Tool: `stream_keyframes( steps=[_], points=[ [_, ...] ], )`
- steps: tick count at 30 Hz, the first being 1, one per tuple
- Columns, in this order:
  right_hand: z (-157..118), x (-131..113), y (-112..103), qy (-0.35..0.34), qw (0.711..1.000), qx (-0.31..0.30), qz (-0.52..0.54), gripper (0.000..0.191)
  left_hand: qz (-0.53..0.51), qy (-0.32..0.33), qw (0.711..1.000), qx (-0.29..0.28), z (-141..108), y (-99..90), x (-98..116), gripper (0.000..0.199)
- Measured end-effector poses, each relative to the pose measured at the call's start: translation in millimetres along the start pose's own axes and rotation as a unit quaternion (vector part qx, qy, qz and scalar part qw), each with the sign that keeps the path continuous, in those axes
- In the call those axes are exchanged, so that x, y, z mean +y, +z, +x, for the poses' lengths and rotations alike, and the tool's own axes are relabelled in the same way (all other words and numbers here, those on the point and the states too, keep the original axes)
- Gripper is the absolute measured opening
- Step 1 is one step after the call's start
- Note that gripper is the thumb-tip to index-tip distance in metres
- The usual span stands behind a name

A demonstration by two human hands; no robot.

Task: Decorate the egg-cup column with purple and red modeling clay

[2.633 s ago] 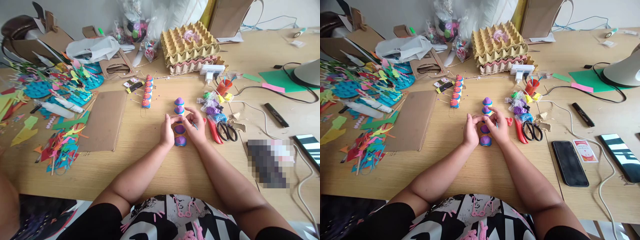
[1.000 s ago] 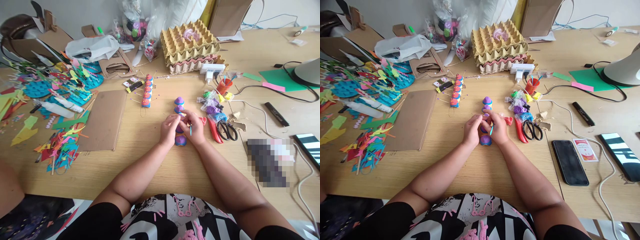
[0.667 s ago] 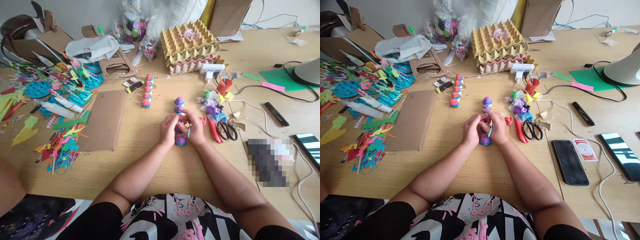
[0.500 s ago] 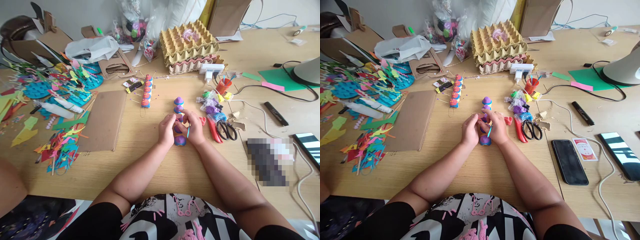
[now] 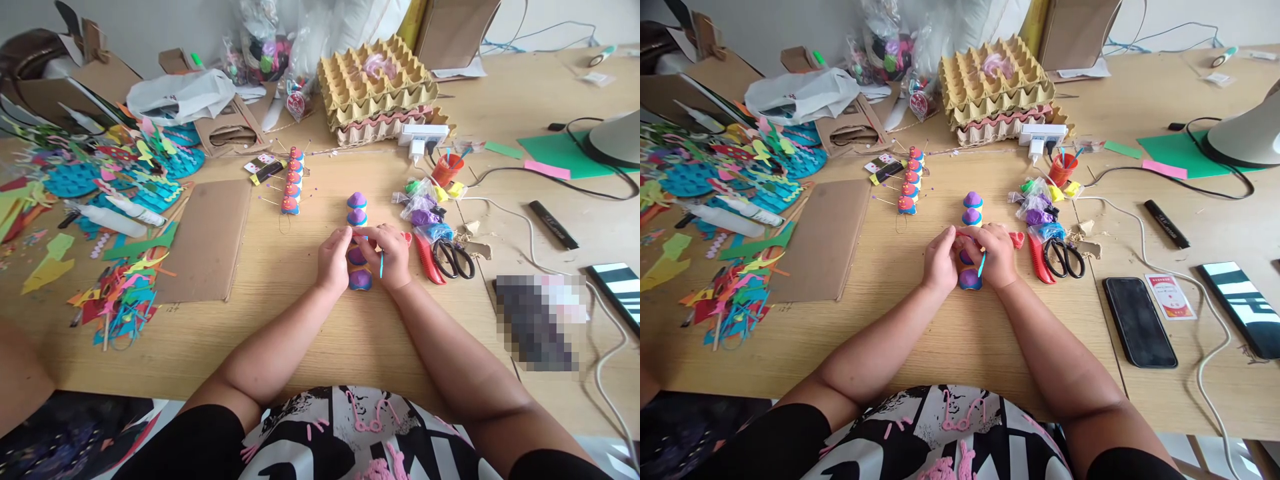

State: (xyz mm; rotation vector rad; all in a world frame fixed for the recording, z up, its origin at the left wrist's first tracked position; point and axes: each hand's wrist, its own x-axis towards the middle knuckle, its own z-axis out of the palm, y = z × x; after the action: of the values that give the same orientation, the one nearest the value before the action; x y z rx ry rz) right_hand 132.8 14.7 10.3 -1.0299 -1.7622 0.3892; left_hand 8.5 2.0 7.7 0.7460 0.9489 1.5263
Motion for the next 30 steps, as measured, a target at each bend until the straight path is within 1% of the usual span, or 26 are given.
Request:
stream_keyframes(
  steps=[3, 5, 7, 9, 13, 15, 19, 22, 25, 28, 30],
  points=[
    [-1.2, 1.0, 1.8, 0.011, 1.000, 0.010, 0.023, 0.019, 0.002, -0.015, 1.000, -0.010, -0.1, 0.8, 2.1, 0.053],
    [-2.1, 1.5, 3.5, 0.035, 0.998, 0.022, 0.042, 0.019, 0.001, -0.014, 1.000, -0.006, 0.9, 0.4, 2.8, 0.054],
    [-2.4, 1.7, 4.9, 0.066, 0.995, 0.030, 0.071, 0.021, 0.009, 0.007, 1.000, 0.007, 2.7, -0.7, 2.3, 0.052],
    [-2.0, 1.7, 5.7, 0.086, 0.990, 0.039, 0.104, 0.022, 0.022, 0.029, 0.999, 0.008, 4.5, -2.1, 0.9, 0.049],
    [-0.6, 1.2, 5.5, 0.089, 0.985, 0.058, 0.139, 0.018, 0.050, 0.070, 0.996, 0.012, 5.8, -3.6, -1.9, 0.044],
    [-0.6, 0.9, 5.2, 0.093, 0.984, 0.053, 0.139, 0.017, 0.062, 0.082, 0.994, 0.021, 5.4, -3.5, -2.4, 0.043],
    [-0.9, 0.6, 5.6, 0.110, 0.982, 0.047, 0.146, 0.021, 0.063, 0.085, 0.994, 0.022, 5.3, -2.6, -2.3, 0.043],
    [-0.6, 1.8, 6.7, 0.129, 0.975, 0.047, 0.173, 0.029, 0.037, 0.086, 0.995, 0.024, 6.4, -1.4, -1.4, 0.045],
    [-0.2, 4.3, 8.0, 0.158, 0.966, 0.021, 0.203, 0.036, 0.015, 0.075, 0.997, 0.030, 7.8, -0.6, -0.7, 0.046],
    [0.3, 6.4, 8.9, 0.168, 0.956, -0.005, 0.241, 0.037, 0.011, 0.066, 0.997, 0.032, 8.8, -1.3, -1.0, 0.045],
    [0.9, 6.4, 9.0, 0.167, 0.950, -0.003, 0.262, 0.037, 0.023, 0.067, 0.997, 0.027, 8.9, -2.3, -1.5, 0.044]
  ],
)
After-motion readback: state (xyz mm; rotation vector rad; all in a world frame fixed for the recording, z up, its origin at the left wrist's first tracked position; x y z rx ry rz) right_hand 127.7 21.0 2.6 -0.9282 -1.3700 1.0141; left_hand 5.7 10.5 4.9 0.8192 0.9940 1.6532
